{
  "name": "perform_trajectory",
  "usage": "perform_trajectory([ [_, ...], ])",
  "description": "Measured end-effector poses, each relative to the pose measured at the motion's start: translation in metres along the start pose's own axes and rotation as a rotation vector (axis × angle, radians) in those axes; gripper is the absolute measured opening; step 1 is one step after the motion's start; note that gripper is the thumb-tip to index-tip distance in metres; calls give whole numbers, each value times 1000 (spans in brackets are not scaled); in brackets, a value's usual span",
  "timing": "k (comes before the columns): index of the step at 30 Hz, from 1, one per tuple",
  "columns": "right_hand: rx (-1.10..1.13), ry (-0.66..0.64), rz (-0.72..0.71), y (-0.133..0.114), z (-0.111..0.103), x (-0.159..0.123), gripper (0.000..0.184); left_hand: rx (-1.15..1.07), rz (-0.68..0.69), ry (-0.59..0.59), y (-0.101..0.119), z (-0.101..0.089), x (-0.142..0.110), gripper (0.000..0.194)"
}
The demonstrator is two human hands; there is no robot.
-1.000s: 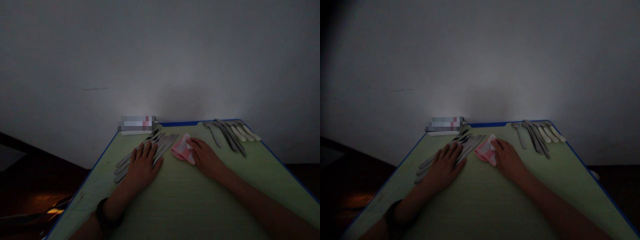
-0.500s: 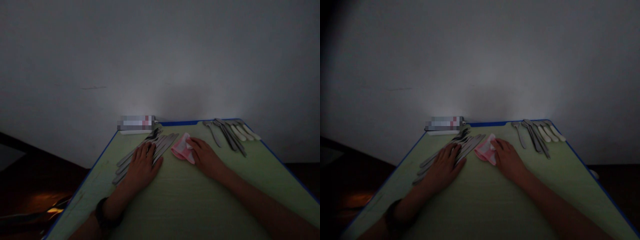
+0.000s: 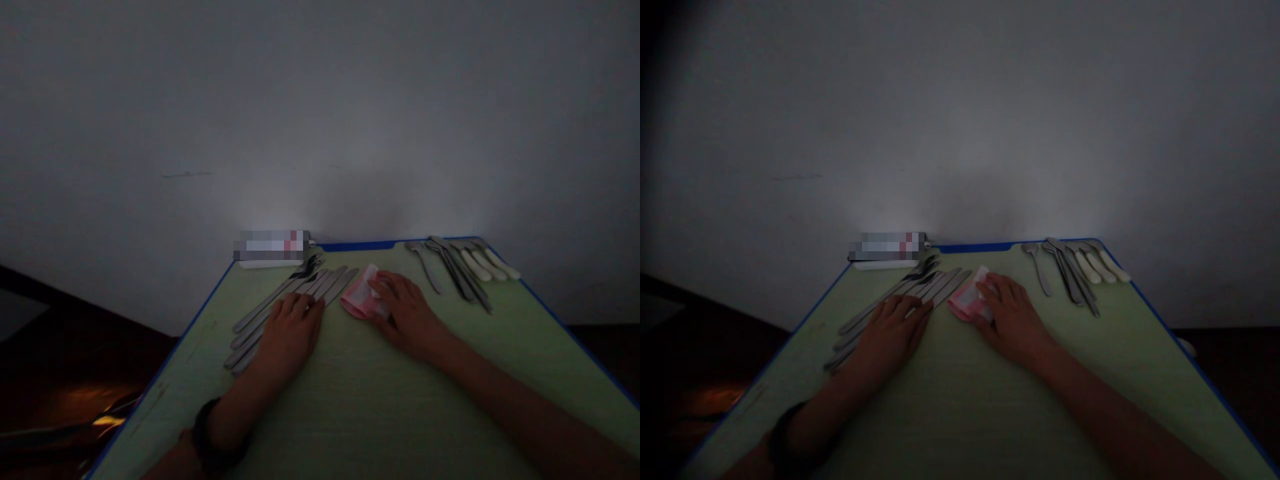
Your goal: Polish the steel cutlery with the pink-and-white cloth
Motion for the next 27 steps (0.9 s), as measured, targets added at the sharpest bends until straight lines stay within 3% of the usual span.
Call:
perform_trajectory([
  [7,18,-27,28,4,4,-1,49,29,-90,17,-2,-1,-2,36],
  [16,26,4,23,4,4,1,40,91,-100,-22,-7,0,-2,37],
  [23,17,230,77,10,-8,4,31,5,-48,-39,-1,-1,2,32],
  [27,2,291,-13,1,-14,5,24,-27,-89,-56,6,-4,1,28],
])
Point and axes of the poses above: each hand's wrist, its own x-axis towards the middle knuckle, its own z-axis out of the palm, y = z × x, the point moved 4 cm from there along x, towards the middle knuckle, and after that the axes turned 4 degrees about -x, right-handed, at the moved point
